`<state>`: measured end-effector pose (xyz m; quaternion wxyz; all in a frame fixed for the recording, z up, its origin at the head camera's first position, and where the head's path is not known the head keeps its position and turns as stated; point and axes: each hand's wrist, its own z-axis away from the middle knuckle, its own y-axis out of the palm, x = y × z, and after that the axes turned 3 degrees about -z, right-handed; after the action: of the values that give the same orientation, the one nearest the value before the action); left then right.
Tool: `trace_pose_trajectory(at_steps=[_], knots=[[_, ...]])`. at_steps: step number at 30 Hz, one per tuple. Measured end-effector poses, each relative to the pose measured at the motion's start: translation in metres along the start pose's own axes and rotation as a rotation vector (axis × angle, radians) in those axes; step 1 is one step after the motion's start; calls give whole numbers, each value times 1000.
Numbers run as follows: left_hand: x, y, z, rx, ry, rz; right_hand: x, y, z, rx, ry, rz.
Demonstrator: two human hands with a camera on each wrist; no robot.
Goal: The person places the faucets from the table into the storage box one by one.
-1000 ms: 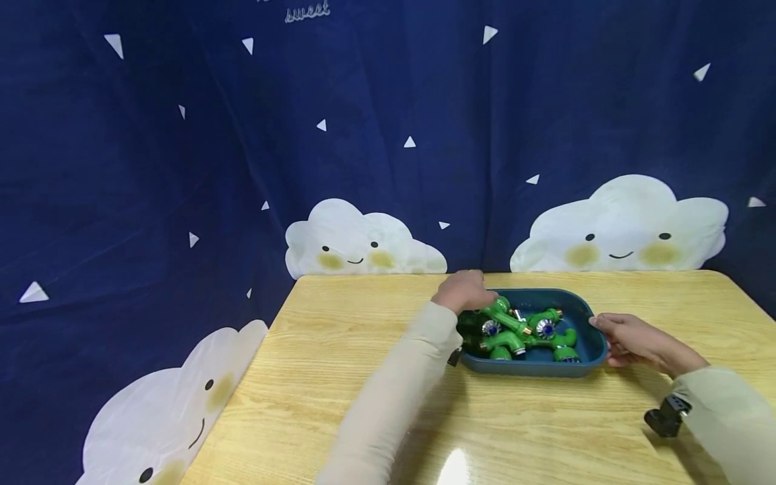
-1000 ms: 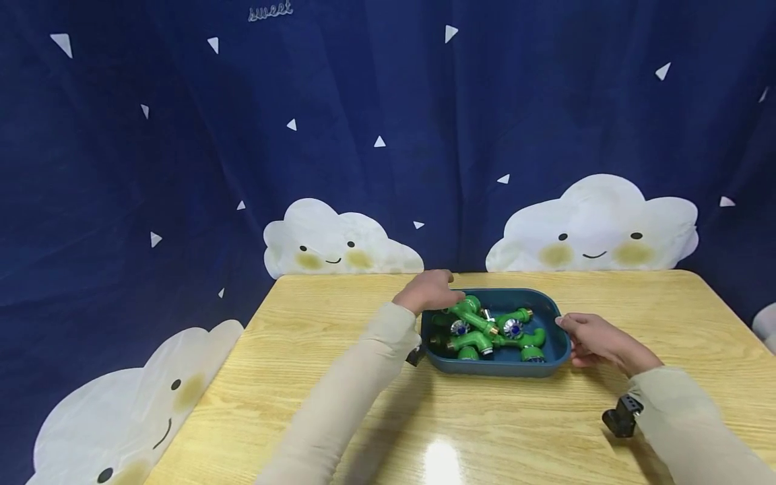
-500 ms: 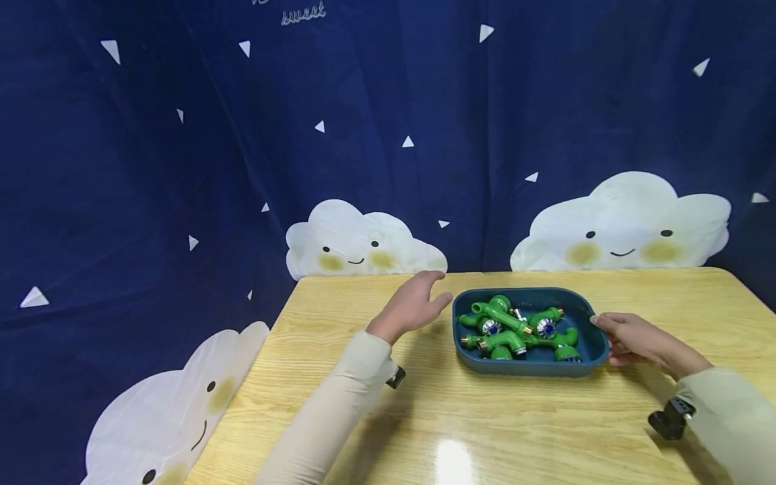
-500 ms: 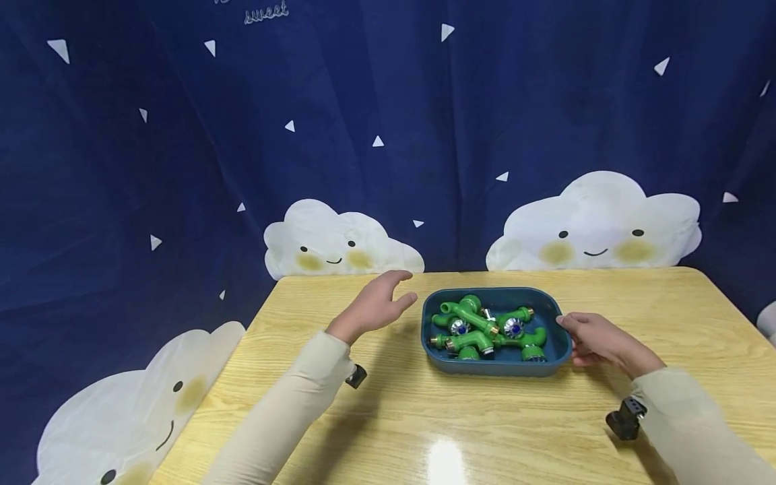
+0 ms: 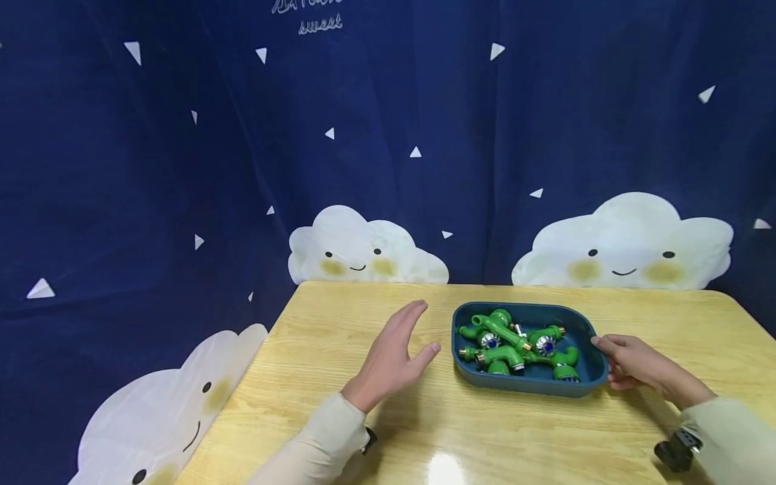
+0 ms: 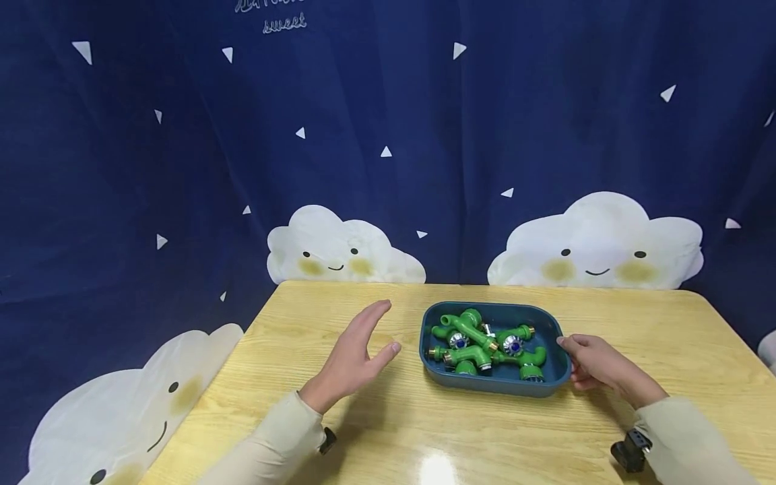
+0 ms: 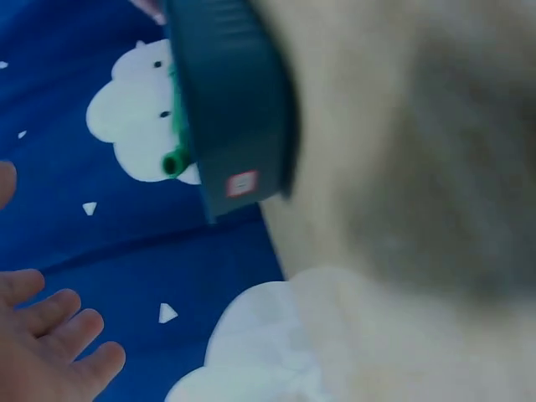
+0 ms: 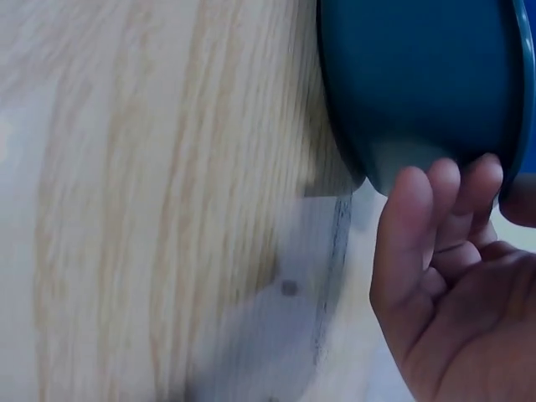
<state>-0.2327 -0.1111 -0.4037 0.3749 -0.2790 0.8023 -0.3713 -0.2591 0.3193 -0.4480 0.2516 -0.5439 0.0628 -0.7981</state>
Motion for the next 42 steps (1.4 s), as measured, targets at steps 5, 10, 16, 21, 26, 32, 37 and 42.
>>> trace_pose_trajectory(at_steps=[5,10,16,21,26,32,37,42], knots=[[8,7,26,78,-14,7,-1,1,1,-20,4,7],[8,14,42,137,7,8,-2,3,4,-6,33,-11],[6,19,49,159,7,23,-2,6,4,-43,-21,52],[5,21,51,150,18,-3,-2,8,2,-84,-51,104],[6,21,53,141,19,-15,-3,10,1,-114,-93,122],[8,23,54,165,-12,-9,1,14,-1,-139,-116,147],[6,26,49,206,-24,13,6,18,-5,-184,-127,189],[3,26,45,205,-9,-11,12,22,-12,-186,-126,189]])
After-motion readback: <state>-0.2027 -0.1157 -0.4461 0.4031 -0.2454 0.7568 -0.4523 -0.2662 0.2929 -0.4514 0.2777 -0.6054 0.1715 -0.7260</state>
